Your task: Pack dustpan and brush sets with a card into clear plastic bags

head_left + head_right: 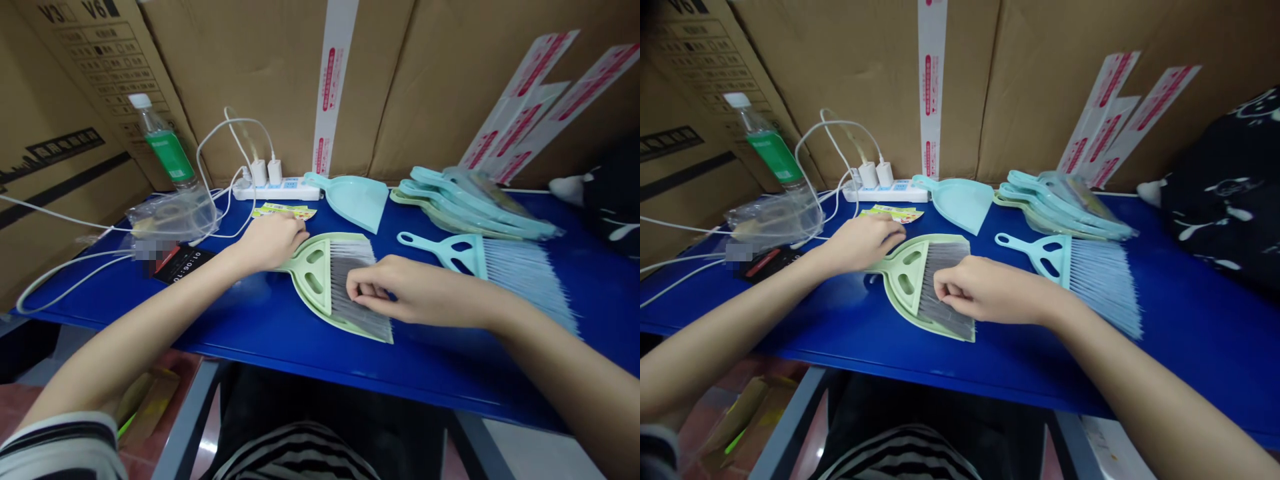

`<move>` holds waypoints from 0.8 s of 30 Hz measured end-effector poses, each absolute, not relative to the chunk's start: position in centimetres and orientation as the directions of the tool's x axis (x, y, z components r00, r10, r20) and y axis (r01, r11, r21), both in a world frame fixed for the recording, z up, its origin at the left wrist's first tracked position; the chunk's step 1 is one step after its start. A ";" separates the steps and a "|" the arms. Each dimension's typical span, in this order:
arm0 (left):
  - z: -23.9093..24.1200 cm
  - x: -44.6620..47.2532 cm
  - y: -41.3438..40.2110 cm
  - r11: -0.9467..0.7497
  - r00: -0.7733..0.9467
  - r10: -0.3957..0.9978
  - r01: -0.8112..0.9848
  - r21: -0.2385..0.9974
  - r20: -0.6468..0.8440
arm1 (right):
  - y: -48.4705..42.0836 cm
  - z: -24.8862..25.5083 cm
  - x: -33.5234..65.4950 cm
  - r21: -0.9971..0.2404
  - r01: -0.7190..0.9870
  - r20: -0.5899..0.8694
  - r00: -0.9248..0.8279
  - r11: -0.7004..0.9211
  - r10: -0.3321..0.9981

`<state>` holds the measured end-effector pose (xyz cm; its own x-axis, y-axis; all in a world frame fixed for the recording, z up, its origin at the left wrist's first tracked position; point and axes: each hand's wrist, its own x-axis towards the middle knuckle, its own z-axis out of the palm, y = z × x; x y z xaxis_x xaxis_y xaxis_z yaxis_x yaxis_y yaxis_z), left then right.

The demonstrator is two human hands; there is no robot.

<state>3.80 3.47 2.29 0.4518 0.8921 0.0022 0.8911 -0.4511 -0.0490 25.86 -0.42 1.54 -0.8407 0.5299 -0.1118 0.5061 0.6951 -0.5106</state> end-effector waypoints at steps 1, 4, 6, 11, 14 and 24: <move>2.3 4.3 4.0 -0.434 0.437 0.899 0.898 -0.073 0.019 | -0.4 1.5 25.9 -0.509 0.510 -0.116 -0.839 0.693 0.532; 2.1 5.3 5.7 -0.463 0.463 0.886 0.880 -0.104 -0.022 | -0.4 1.6 26.2 -0.506 0.528 -0.137 -0.830 0.683 0.540; 1.9 5.6 6.5 -0.494 0.490 0.869 0.862 -0.115 -0.066 | -0.3 1.7 26.4 -0.502 0.544 -0.161 -0.822 0.672 0.546; 1.8 6.0 7.0 -0.479 0.473 0.878 0.865 -0.147 -0.074 | -0.3 2.1 26.8 -0.478 0.585 -0.217 -0.802 0.655 0.557; 1.9 5.8 6.6 -0.474 0.471 0.880 0.867 -0.154 -0.057 | -0.3 2.3 26.9 -0.475 0.604 -0.238 -0.789 0.640 0.567; 1.1 4.0 0.8 -0.835 0.872 0.461 0.490 -0.250 0.166 | -0.5 2.3 27.3 -0.416 0.663 -0.260 -0.743 0.622 0.617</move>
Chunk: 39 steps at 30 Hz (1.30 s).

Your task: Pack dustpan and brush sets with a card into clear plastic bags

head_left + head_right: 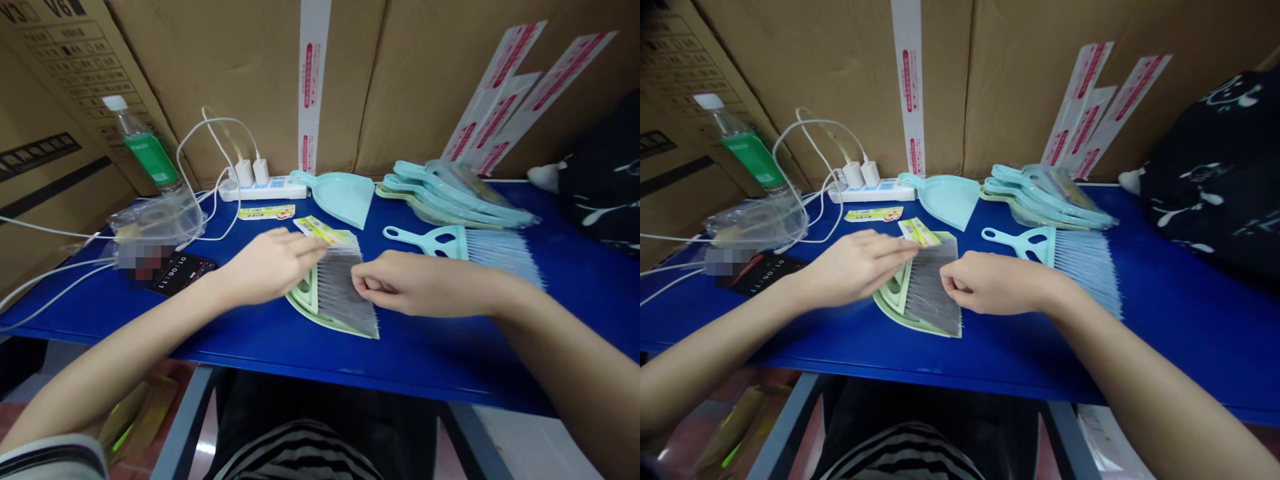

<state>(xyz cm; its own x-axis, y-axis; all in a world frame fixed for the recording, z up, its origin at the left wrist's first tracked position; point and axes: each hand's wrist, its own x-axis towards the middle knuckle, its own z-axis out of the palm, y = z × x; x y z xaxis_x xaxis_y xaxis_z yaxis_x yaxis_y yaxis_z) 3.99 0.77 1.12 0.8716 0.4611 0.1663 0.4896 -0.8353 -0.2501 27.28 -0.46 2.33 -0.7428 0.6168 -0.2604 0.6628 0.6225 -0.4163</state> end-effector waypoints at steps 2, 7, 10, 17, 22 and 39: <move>0.8 3.7 -0.3 -0.903 0.930 0.334 0.363 -0.231 0.154 | -0.6 2.4 27.3 -0.408 0.672 -0.285 -0.737 0.619 0.612; 0.3 3.3 -1.0 -0.945 0.940 0.277 0.305 -0.121 0.201 | -0.7 2.7 27.2 -0.362 0.718 -0.356 -0.696 0.594 0.624; 0.3 3.2 -1.1 -0.950 0.935 0.295 0.309 -0.045 0.198 | -0.7 2.7 27.3 -0.351 0.728 -0.366 -0.685 0.589 0.630; 0.1 3.4 -1.7 -0.967 0.946 0.238 0.252 -0.039 0.222 | -0.6 2.7 27.3 -0.341 0.737 -0.392 -0.676 0.584 0.624; -0.2 3.6 -2.0 -0.965 0.945 0.223 0.249 -0.081 0.241 | -0.6 2.9 27.2 -0.324 0.760 -0.435 -0.649 0.564 0.624; -0.5 3.8 -2.3 -0.953 0.952 0.170 0.225 -0.201 0.256 | -0.3 2.7 27.2 -0.335 0.751 -0.423 -0.660 0.569 0.621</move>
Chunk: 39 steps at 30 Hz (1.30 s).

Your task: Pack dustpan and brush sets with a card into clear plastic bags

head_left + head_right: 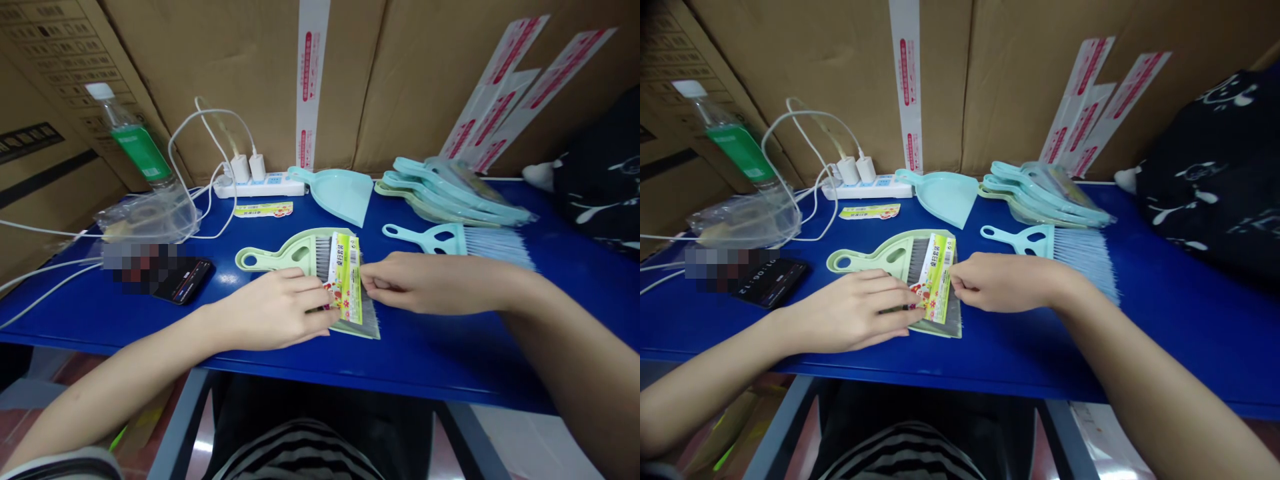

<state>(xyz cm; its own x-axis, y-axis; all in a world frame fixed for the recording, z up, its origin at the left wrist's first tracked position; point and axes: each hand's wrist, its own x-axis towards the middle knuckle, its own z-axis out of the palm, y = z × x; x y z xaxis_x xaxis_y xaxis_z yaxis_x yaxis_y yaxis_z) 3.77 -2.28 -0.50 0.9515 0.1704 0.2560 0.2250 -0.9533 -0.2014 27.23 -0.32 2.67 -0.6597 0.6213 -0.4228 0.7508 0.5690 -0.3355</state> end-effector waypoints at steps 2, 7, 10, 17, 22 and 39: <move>-0.6 3.8 -2.3 -0.950 0.952 0.169 0.226 -0.214 0.257 | -0.2 2.5 27.3 -0.365 0.730 -0.402 -0.684 0.578 0.609; -0.7 3.8 -2.2 -0.948 0.951 0.170 0.229 -0.222 0.257 | -0.1 2.2 27.7 -0.417 0.682 -0.345 -0.731 0.601 0.589; -0.7 3.8 -2.2 -0.950 0.951 0.169 0.227 -0.215 0.261 | 0.1 2.0 27.7 -0.342 0.718 -0.309 -0.695 0.606 0.649; -0.6 3.8 -2.2 -0.948 0.953 0.165 0.224 -0.225 0.254 | 0.5 1.0 27.2 -0.039 0.874 -0.135 -0.486 0.485 0.864; -0.9 3.8 -2.2 -0.943 0.954 0.151 0.218 -0.253 0.258 | 0.7 -0.3 27.6 -0.048 0.802 -0.097 -0.597 0.595 0.796; -0.2 3.6 -1.9 -0.875 0.923 0.300 0.366 -0.317 0.239 | 0.9 -0.5 27.5 -0.084 0.775 -0.129 -0.632 0.627 0.764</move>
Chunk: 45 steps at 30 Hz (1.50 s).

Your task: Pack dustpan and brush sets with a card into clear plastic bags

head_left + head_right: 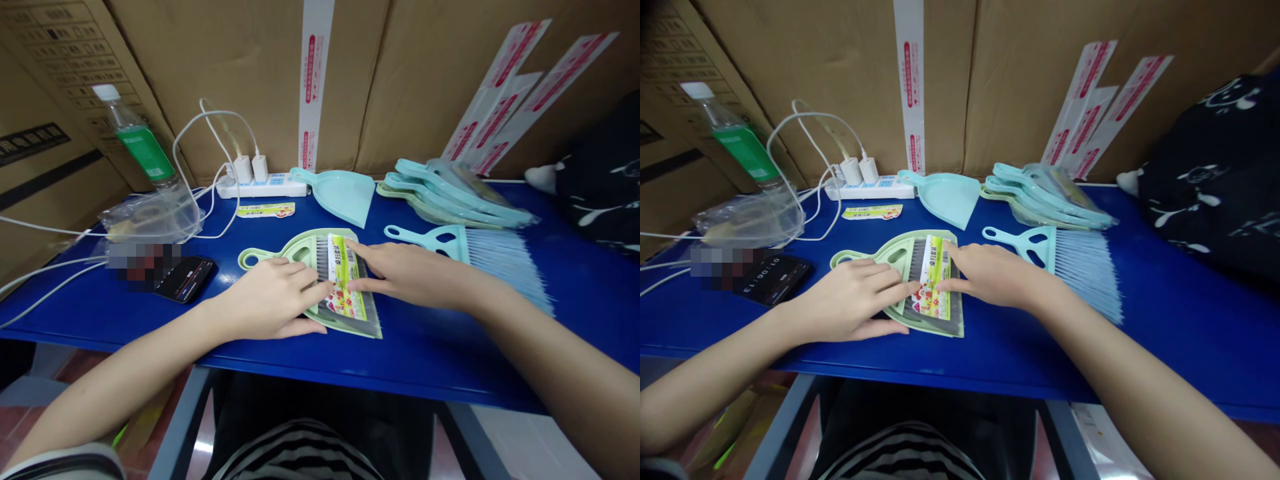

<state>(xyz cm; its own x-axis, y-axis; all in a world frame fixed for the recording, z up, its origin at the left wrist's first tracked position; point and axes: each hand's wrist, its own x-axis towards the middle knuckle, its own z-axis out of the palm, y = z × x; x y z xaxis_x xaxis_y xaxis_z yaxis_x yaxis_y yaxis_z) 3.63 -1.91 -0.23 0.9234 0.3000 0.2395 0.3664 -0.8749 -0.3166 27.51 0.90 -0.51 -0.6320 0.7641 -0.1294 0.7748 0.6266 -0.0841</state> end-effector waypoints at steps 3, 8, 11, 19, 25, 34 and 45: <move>-0.3 3.5 -1.8 -0.885 0.927 0.284 0.352 -0.304 0.246 | 1.0 -0.5 27.5 -0.077 0.769 -0.136 -0.638 0.634 0.757; -0.5 3.5 -1.7 -0.883 0.928 0.267 0.344 -0.320 0.261 | 1.0 -0.3 27.4 -0.076 0.775 -0.149 -0.630 0.627 0.762; -0.6 3.5 -1.6 -0.886 0.927 0.252 0.336 -0.319 0.278 | 0.9 -0.4 27.4 -0.076 0.758 -0.110 -0.652 0.648 0.750; 0.0 3.2 -1.3 -0.915 0.944 0.245 0.301 -0.267 0.223 | 0.9 -0.2 27.4 -0.135 0.770 -0.127 -0.638 0.624 0.759; 0.1 3.0 -1.3 -0.923 0.945 0.247 0.297 -0.244 0.215 | 1.0 -0.1 27.8 -0.158 0.759 -0.104 -0.649 0.631 0.754; -0.1 2.9 -1.3 -0.913 0.941 0.260 0.313 -0.262 0.219 | 0.8 0.0 27.1 -0.116 0.777 -0.127 -0.629 0.618 0.767; -0.1 3.0 -1.5 -0.874 0.924 0.314 0.371 -0.313 0.219 | 1.0 -0.4 27.4 -0.124 0.783 -0.116 -0.622 0.610 0.775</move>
